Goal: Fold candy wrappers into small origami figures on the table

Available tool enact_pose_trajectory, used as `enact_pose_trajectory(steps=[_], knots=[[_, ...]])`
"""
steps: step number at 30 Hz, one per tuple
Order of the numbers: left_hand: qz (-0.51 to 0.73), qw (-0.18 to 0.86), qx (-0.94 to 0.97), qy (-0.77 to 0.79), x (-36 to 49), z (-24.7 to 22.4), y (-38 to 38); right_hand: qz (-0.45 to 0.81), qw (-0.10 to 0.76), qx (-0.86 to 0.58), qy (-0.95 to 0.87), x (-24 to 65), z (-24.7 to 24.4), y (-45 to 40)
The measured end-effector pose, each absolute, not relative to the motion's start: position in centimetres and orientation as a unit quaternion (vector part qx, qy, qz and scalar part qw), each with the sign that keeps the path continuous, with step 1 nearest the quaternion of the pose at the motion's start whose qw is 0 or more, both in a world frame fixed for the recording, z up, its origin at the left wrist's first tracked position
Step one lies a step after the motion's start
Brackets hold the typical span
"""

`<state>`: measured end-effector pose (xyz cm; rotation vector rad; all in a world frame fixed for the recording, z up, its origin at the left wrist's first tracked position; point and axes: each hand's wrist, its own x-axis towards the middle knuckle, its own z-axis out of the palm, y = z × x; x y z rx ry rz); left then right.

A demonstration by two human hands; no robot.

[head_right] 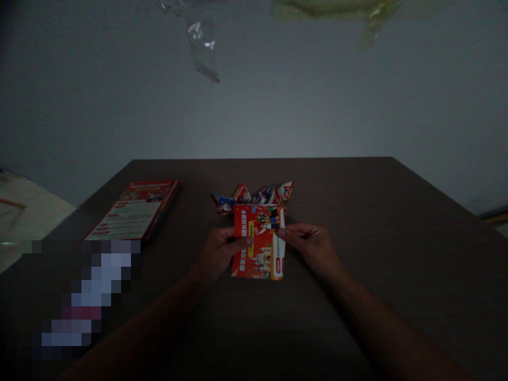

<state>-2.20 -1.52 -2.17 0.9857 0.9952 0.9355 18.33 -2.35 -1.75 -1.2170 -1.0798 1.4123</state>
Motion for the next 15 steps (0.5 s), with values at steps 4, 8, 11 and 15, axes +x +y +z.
enact_pose_trajectory(steps=[4,8,11,15], knots=[[0.41,0.661,0.437,0.451,-2.23,-2.21,-1.56,0.562,0.483,-0.507,-0.44,18.25,-1.56,-2.22],[0.411,0.65,0.45,0.454,-2.35,-2.51,-1.42,0.574,0.482,-0.506,-0.427,18.18,-1.5,-2.03],[0.406,0.651,0.445,0.461,-2.31,-2.49,-1.36,0.56,0.491,-0.515,-0.424,18.14,-1.37,-1.95],[0.407,0.661,0.43,0.46,-2.16,-2.23,-1.46,0.563,0.498,-0.504,-0.425,18.14,-1.48,-1.85]])
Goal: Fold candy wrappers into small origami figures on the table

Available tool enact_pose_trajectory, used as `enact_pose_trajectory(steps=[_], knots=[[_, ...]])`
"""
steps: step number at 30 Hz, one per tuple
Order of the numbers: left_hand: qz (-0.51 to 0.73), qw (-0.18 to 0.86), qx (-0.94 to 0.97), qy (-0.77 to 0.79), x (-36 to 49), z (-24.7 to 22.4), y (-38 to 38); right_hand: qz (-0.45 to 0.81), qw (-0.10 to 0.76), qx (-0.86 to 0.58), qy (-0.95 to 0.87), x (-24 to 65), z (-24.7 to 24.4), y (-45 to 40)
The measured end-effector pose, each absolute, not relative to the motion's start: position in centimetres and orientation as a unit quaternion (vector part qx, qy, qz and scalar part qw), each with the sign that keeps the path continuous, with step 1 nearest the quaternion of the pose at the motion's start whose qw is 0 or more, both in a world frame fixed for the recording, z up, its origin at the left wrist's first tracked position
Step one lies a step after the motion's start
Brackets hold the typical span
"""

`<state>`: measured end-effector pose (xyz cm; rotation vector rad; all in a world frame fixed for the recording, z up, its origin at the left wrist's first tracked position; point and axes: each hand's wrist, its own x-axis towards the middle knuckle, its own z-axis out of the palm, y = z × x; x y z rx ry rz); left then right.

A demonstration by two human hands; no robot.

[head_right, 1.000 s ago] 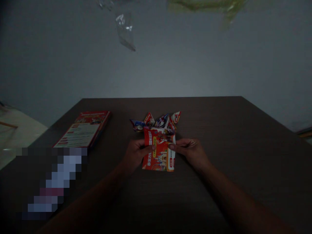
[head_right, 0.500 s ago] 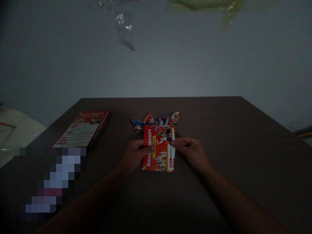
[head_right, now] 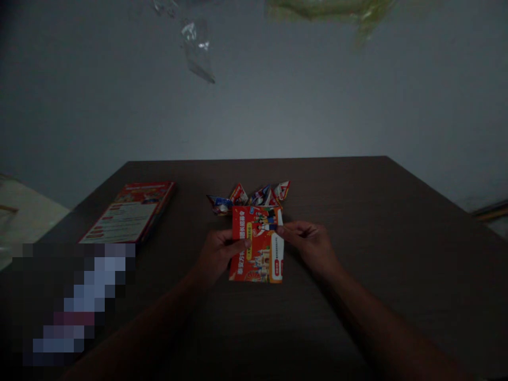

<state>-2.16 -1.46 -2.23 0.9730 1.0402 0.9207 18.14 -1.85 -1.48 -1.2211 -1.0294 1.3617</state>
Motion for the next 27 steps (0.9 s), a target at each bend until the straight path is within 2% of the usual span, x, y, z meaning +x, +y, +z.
enact_pose_trajectory(steps=[27], knots=[[0.392,0.681,0.453,0.421,-2.17,-2.84,-1.39,0.551,0.554,-0.482,-0.396,17.88,-1.48,-1.42]])
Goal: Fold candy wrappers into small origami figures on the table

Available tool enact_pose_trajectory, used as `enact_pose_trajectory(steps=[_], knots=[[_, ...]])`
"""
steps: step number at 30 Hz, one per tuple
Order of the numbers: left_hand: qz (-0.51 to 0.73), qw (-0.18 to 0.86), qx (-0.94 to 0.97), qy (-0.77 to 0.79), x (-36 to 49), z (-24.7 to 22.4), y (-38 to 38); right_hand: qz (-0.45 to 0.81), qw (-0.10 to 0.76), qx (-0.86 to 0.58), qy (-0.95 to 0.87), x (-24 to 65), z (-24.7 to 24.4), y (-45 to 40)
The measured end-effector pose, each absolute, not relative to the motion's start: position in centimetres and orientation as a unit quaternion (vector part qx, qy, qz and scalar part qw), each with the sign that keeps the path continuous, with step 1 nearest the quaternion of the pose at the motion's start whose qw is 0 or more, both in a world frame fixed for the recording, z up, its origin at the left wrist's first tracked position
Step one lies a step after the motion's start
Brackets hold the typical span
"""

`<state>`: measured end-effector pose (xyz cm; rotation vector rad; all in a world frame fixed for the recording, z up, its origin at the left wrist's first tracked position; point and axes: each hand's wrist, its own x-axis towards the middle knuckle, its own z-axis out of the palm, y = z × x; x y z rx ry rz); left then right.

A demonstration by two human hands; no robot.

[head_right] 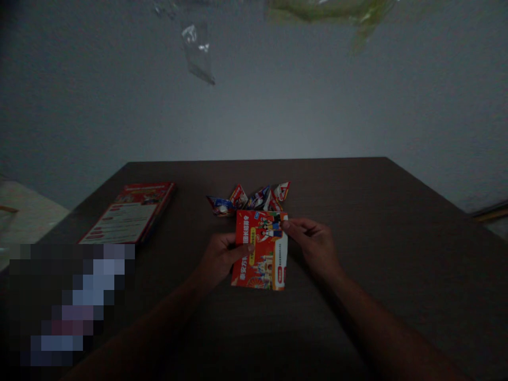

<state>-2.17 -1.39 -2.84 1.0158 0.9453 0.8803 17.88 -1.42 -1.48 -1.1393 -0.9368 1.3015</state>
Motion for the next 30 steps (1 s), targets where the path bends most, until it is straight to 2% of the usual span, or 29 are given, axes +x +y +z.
enact_pose_trajectory(steps=[15,27,30], knots=[[0.369,0.682,0.467,0.424,-2.25,-2.49,-1.34,0.515,0.581,-0.477,-0.411,18.36,-2.31,-1.23],[0.369,0.684,0.459,0.431,-2.13,-2.47,-1.44,0.52,0.579,-0.478,-0.407,18.41,-2.0,-1.1],[0.384,0.672,0.45,0.445,-2.15,-2.39,-1.39,0.553,0.55,-0.475,-0.407,18.26,-1.75,-1.39]])
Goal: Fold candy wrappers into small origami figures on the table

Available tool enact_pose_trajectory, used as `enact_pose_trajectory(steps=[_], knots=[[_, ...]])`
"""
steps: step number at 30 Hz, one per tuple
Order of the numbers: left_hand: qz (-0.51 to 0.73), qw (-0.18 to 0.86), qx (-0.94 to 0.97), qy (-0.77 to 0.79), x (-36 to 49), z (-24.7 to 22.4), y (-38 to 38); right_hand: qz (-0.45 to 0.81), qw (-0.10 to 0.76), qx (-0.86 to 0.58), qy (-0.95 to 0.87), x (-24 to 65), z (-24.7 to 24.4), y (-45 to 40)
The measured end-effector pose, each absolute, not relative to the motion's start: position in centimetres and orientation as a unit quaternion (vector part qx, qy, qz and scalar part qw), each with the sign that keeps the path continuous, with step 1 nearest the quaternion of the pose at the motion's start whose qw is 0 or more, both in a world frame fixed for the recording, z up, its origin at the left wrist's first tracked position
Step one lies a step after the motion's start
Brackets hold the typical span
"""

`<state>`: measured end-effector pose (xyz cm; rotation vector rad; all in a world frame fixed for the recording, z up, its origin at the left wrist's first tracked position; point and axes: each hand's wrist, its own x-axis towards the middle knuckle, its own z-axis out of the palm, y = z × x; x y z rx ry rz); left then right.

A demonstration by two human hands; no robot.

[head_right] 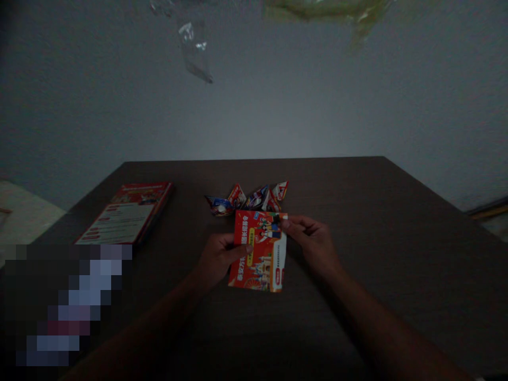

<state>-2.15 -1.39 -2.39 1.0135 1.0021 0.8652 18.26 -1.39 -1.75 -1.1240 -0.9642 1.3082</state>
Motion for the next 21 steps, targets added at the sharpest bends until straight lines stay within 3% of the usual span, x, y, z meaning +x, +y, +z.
enact_pose_trajectory(steps=[10,21], knots=[[0.449,0.643,0.416,0.46,-2.56,-2.47,-1.23,0.613,0.441,-0.481,-0.445,17.71,-1.27,-2.33],[0.456,0.641,0.399,0.47,-2.34,-1.87,-1.35,0.599,0.437,-0.483,-0.466,17.93,-1.4,-2.46]])
